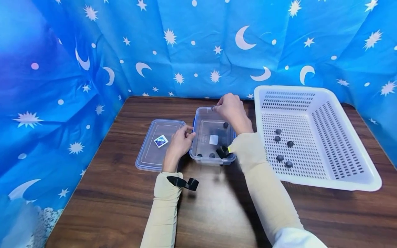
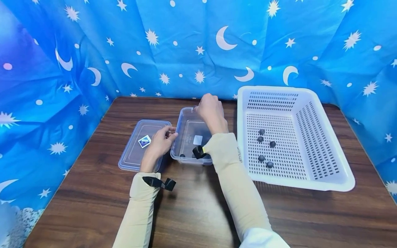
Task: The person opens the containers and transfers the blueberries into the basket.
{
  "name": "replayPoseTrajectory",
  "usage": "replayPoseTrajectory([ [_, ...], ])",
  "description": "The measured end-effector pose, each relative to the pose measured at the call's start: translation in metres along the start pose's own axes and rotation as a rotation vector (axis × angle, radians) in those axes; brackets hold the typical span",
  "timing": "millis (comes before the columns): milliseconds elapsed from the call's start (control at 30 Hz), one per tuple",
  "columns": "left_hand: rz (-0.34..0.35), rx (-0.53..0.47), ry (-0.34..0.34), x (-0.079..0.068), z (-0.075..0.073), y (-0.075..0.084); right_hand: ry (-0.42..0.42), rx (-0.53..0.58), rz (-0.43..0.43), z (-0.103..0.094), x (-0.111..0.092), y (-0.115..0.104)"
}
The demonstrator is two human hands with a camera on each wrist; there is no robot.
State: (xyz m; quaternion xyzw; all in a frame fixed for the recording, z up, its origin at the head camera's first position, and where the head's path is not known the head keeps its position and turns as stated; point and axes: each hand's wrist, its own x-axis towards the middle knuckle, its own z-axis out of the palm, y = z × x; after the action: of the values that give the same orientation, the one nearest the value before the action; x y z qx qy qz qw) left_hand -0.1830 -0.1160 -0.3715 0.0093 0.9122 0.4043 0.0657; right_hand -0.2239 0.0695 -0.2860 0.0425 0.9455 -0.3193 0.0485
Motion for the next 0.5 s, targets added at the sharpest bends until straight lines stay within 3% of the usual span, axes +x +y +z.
replayPoseTrajectory([
  [233, -0.021, -0.009, -0.015, -0.001, -0.001, -0.001, 0.044, -0.013, 0.003, -0.023, -0.010, 0.012],
  [500, -0.020, -0.012, -0.022, 0.001, -0.001, 0.001, 0.101, -0.021, 0.031, -0.046, -0.026, 0.044],
])
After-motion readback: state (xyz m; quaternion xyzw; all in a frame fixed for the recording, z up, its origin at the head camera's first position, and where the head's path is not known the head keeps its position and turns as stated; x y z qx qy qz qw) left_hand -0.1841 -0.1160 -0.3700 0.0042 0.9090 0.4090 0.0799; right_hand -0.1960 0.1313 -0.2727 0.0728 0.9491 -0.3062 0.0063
